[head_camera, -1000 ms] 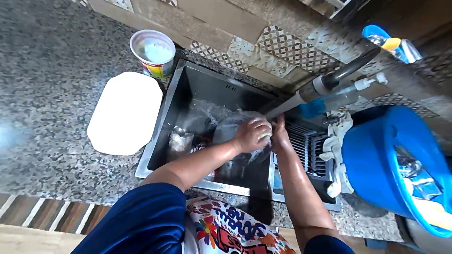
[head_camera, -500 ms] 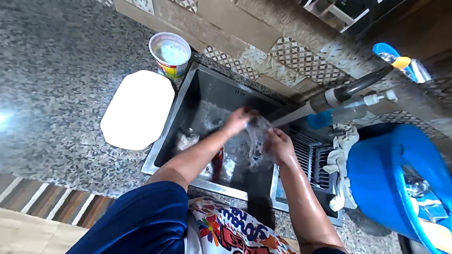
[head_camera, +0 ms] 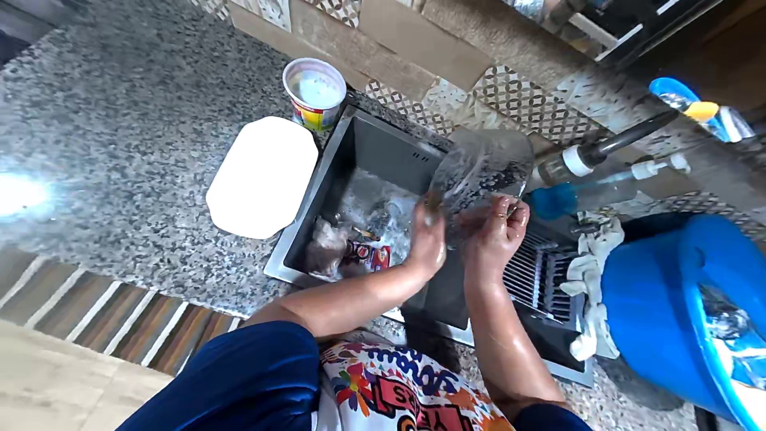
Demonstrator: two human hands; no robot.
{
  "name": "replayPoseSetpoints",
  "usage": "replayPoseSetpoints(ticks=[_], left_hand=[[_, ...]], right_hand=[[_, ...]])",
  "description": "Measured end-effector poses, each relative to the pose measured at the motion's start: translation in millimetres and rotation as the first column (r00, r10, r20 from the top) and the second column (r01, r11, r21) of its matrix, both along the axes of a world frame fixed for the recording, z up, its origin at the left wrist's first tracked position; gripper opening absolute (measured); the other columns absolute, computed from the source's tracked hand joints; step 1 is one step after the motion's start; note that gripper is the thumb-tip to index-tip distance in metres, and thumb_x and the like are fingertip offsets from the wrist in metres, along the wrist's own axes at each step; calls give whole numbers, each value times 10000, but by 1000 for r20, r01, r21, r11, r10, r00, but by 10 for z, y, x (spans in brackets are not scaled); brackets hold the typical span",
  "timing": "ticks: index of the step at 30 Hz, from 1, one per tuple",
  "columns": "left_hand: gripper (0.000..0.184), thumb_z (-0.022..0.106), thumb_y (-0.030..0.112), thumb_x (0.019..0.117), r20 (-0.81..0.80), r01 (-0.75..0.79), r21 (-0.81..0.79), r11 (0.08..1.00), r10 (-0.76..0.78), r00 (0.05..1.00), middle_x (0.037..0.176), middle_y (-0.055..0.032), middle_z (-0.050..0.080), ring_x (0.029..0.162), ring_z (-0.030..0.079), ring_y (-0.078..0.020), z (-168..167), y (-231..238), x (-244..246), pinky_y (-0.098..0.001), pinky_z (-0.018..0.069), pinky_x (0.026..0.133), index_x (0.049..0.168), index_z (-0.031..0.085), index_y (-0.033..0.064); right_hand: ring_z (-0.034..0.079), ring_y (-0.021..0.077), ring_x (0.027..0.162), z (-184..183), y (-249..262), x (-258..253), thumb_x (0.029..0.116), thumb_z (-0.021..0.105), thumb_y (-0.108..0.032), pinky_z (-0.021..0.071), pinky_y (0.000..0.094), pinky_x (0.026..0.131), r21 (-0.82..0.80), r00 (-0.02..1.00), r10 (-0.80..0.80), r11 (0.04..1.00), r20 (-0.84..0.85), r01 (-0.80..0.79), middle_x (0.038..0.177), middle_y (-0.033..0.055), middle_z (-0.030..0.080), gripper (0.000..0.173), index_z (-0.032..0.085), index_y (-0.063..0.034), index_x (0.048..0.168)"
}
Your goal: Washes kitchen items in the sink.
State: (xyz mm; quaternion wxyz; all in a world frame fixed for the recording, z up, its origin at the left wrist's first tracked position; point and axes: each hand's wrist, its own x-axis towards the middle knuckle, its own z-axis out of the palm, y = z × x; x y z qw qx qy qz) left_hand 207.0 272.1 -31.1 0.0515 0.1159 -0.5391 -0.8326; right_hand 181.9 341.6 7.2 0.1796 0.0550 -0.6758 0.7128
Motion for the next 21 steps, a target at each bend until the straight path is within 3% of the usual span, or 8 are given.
replayPoseSetpoints(ticks=[3, 6, 9, 11, 14, 16, 17, 21], left_hand=[[530, 525, 157, 1050, -248, -18, -134, 991, -16, 969, 1552, -203, 447, 1385, 501, -219, 117, -24, -82, -382, 435, 1142, 1541, 395, 4], [482, 470, 140, 1047, -308, 6, -97, 995, -36, 951, 1496, -191, 524, 1322, 554, -187, -172, -114, -493, -357, 453, 1112, 1499, 456, -29], [455, 447, 227, 1100, 110, 19, -160, 987, -2, 994, 1370, -232, 601, 1192, 613, -294, -672, -257, -795, -479, 500, 1001, 1509, 465, 29], [481, 438, 281, 1099, 257, 71, -215, 974, -14, 966, 1430, -241, 555, 1289, 564, -354, -574, -270, -662, -555, 452, 1073, 1527, 440, 61], [501, 513, 161, 1064, -106, 60, -338, 939, -101, 989, 1539, -210, 467, 1382, 508, -302, -74, -126, -116, -484, 441, 1133, 1538, 419, 30], [449, 643, 94, 948, -408, -60, -440, 896, -140, 902, 1470, -227, 544, 1401, 488, -339, 50, -76, -127, -495, 380, 1187, 1379, 603, -23], [409, 691, 94, 921, -448, -73, -480, 874, -173, 877, 1427, -204, 594, 1387, 505, -338, 83, -121, -261, -499, 371, 1190, 1318, 668, 1], [342, 571, 179, 1048, -70, 210, -492, 845, -279, 958, 1371, -181, 638, 1294, 601, -282, -252, -587, -1006, -482, 460, 1120, 1347, 643, 29]], right_hand=[[598, 14, 634, 26, 102, 17, 1068, 469, -140, 566, 219, 634, 81, 999, 6, 997, 42, -10, 797, -102, 599, 81, 535, -146, 1116], [641, 59, 562, 107, 191, 101, 1075, 464, -164, 590, 250, 548, 41, 991, 37, 998, 130, -42, 720, -75, 656, 114, 575, -146, 1094], [644, 78, 528, 98, 211, 244, 1088, 415, -168, 597, 267, 530, -38, 978, 93, 995, 189, -88, 650, -63, 643, 188, 601, -148, 1065], [632, 85, 517, 60, 239, 238, 1094, 405, -168, 593, 278, 521, -71, 966, 95, 994, 239, -80, 625, -47, 623, 205, 602, -126, 1059], [625, 76, 538, -22, 295, 128, 1100, 391, -165, 584, 269, 543, -21, 937, 49, 999, 346, -44, 643, -41, 614, 201, 578, -102, 1062], [640, 68, 622, -60, 323, 103, 1086, 394, -147, 581, 265, 597, 12, 914, 76, 996, 399, -88, 735, -34, 642, 175, 564, -103, 1086], [650, 80, 600, -38, 317, 98, 1075, 396, -125, 588, 272, 570, 15, 904, 92, 994, 418, -109, 722, -22, 654, 176, 569, -93, 1080], [601, 89, 487, 148, 379, 186, 1096, 380, -130, 566, 261, 484, -58, 869, 138, 990, 475, -126, 620, -10, 607, 243, 607, -67, 1039]])
